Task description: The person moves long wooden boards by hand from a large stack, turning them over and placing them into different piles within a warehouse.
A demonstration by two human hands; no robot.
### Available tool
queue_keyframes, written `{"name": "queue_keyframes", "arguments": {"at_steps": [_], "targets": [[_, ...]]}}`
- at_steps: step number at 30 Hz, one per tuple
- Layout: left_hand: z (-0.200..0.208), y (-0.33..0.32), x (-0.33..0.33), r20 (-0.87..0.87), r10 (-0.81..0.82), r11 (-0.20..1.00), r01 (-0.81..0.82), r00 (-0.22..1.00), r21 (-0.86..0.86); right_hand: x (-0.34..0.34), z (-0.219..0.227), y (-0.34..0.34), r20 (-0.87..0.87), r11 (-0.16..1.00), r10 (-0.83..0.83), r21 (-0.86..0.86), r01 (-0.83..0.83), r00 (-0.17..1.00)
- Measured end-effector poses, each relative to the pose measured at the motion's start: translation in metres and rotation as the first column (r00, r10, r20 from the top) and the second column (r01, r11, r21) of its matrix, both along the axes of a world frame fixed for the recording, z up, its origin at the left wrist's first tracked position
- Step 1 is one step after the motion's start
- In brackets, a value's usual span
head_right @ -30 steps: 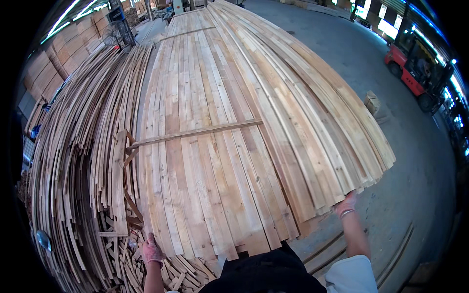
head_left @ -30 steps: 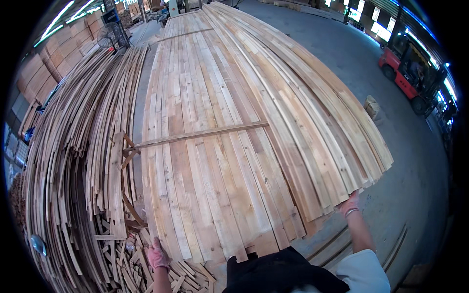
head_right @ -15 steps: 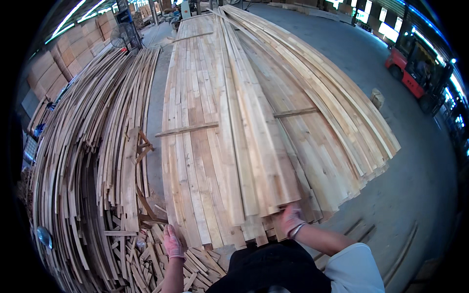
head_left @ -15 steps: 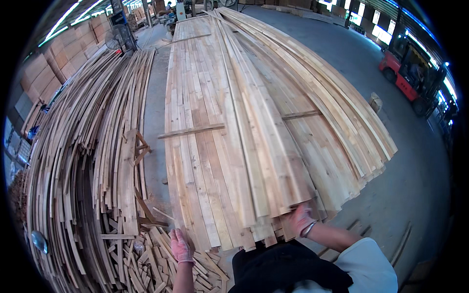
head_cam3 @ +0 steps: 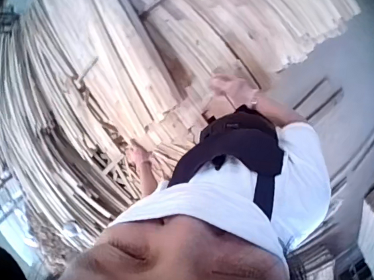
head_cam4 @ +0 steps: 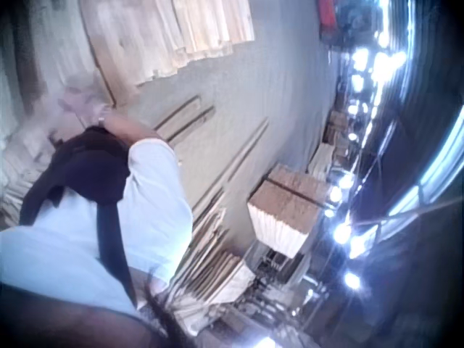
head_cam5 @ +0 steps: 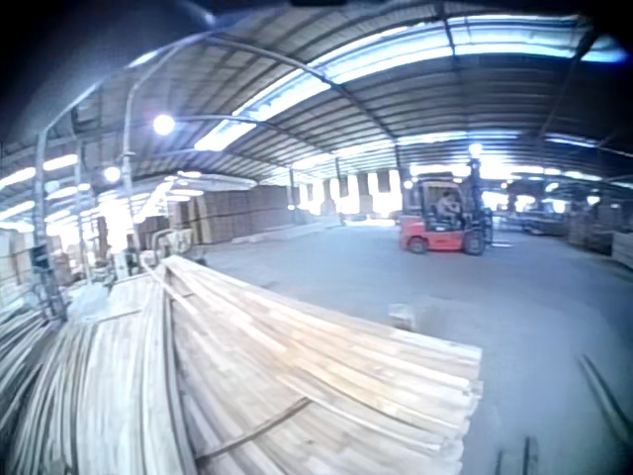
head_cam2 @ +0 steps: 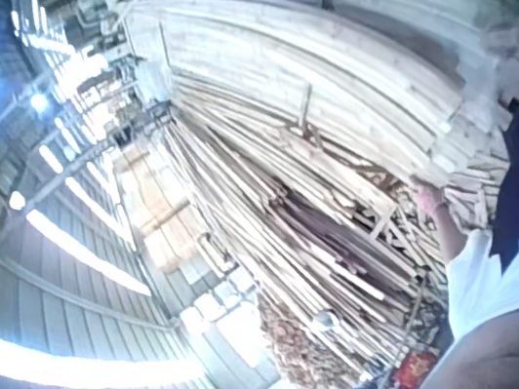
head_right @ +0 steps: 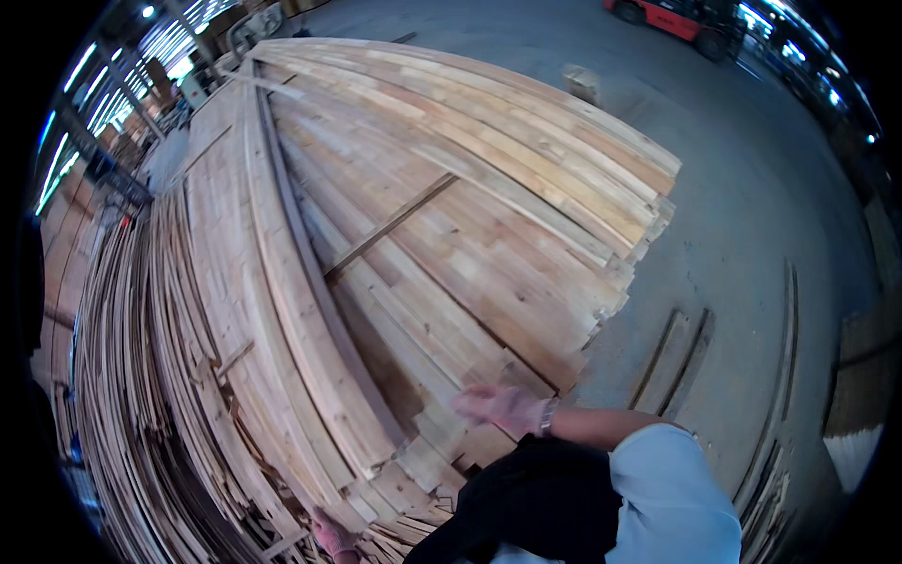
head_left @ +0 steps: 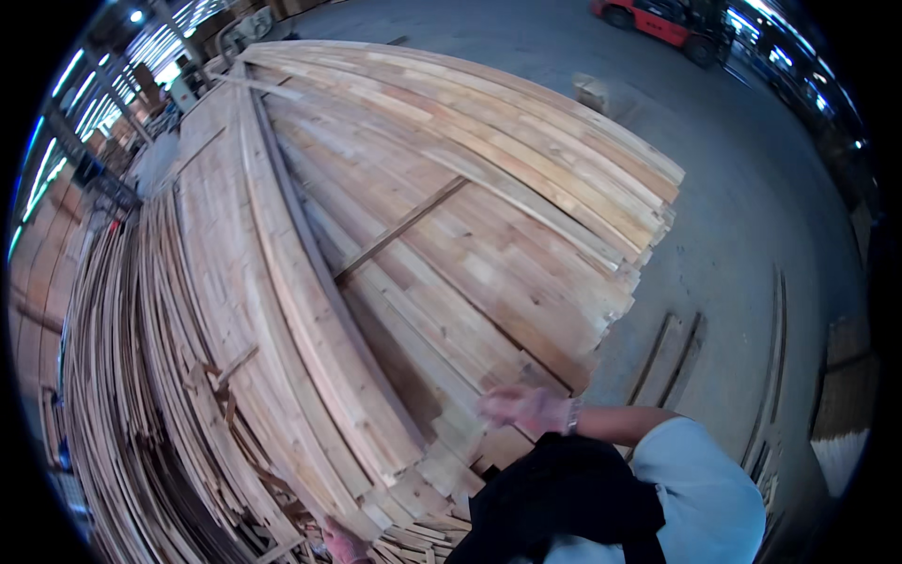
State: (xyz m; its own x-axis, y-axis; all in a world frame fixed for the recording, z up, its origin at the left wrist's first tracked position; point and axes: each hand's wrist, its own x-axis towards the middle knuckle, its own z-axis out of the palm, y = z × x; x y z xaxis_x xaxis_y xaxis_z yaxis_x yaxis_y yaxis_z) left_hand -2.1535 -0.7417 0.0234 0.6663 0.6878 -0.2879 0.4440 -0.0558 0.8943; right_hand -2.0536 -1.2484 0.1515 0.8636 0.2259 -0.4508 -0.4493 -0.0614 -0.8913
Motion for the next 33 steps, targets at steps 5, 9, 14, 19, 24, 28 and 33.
{"name": "queue_keyframes", "arguments": {"at_steps": [5,9,14,19,24,28,33], "targets": [[0.087,-0.055,0.021,-0.665,0.006,0.953,0.197,0.746,0.23,0.007,-0.026,-0.221,-0.05,0.437,-0.893,0.142,0.888,0.447],[0.065,-0.046,0.029,-0.609,0.034,0.969,0.124,0.792,0.216,0.029,-0.033,-0.358,-0.147,0.04,-0.986,0.214,0.976,0.073],[0.029,-0.021,0.024,-0.244,0.052,0.997,-0.034,0.968,0.076,0.08,-0.055,-0.395,-0.086,0.209,-0.958,0.444,0.871,0.274],[0.031,-0.02,0.012,-0.266,0.077,0.991,-0.045,0.961,0.127,0.101,-0.057,-0.378,0.01,0.198,-0.979,0.261,0.945,0.202],[-0.007,0.005,0.006,-0.316,0.147,0.955,-0.051,0.937,0.293,0.078,-0.077,-0.38,0.005,0.275,-0.96,0.198,0.941,0.28],[-0.017,0.021,-0.006,-0.301,0.081,0.969,-0.004,0.95,0.246,0.062,-0.076,-0.305,-0.193,0.333,-0.893,0.323,0.886,0.406],[-0.001,0.008,-0.006,-0.35,0.1,0.964,-0.003,0.931,0.266,0.038,-0.044,-0.164,-0.429,0.336,-0.765,0.371,0.866,0.481]]}}
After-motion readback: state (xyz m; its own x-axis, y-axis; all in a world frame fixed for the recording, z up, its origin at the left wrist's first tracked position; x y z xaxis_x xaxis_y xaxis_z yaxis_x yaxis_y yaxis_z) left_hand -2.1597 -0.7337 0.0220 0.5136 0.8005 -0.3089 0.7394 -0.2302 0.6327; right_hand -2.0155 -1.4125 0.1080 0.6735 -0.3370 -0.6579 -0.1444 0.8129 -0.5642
